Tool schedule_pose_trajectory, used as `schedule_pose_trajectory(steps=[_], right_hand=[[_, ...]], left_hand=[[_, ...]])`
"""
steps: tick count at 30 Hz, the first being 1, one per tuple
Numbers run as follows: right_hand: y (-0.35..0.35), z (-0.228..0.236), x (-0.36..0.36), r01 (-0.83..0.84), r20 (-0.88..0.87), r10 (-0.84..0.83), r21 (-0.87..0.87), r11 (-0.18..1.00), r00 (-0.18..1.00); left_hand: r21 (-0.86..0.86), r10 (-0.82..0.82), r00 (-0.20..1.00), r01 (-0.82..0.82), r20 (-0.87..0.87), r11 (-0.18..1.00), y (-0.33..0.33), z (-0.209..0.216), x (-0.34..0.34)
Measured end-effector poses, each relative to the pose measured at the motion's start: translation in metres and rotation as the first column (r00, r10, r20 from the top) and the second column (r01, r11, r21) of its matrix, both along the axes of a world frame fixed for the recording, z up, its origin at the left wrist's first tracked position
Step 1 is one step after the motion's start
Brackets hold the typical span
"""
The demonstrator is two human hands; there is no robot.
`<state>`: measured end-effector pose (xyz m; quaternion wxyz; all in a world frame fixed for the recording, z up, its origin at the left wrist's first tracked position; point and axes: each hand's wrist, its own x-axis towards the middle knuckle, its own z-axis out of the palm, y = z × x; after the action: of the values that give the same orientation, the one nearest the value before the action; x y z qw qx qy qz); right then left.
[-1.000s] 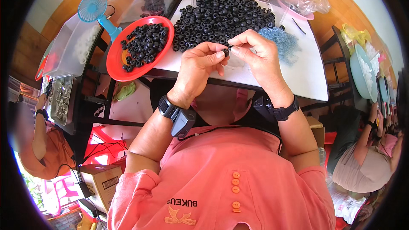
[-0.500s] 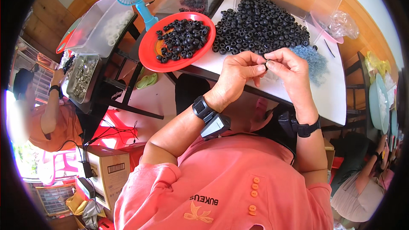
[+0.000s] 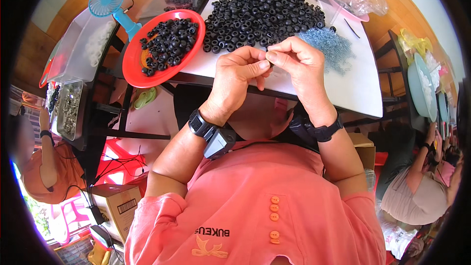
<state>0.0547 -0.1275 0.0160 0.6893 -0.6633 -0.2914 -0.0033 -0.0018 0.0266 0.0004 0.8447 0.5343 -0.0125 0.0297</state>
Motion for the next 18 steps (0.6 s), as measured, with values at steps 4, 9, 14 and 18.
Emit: schedule_pose_trajectory(steps=[4, 9, 14, 18], right_hand=[[-0.003, -0.003, -0.004, 0.064, 0.080, -0.059, -0.053, 0.997, 0.995], [-0.008, -0.002, -0.004, 0.069, 0.222, -0.042, -0.116, 0.991, 0.974], [0.001, -0.003, -0.012, 0.077, 0.159, -0.069, -0.041, 0.996, 0.985], [0.002, -0.006, -0.013, 0.226, 0.376, -0.171, -0.106, 0.968, 0.911]], left_hand=[[0.036, -0.007, 1.000, 0.007, -0.010, 0.999, -0.001, 0.002, -0.001], [0.013, -0.019, 1.000, 0.019, -0.007, 1.000, 0.000, 0.002, -0.001], [0.026, -0.011, 1.000, 0.011, -0.001, 1.000, -0.001, 0.001, 0.000], [0.041, 0.001, 1.000, -0.001, -0.010, 0.999, -0.001, 0.002, 0.000]])
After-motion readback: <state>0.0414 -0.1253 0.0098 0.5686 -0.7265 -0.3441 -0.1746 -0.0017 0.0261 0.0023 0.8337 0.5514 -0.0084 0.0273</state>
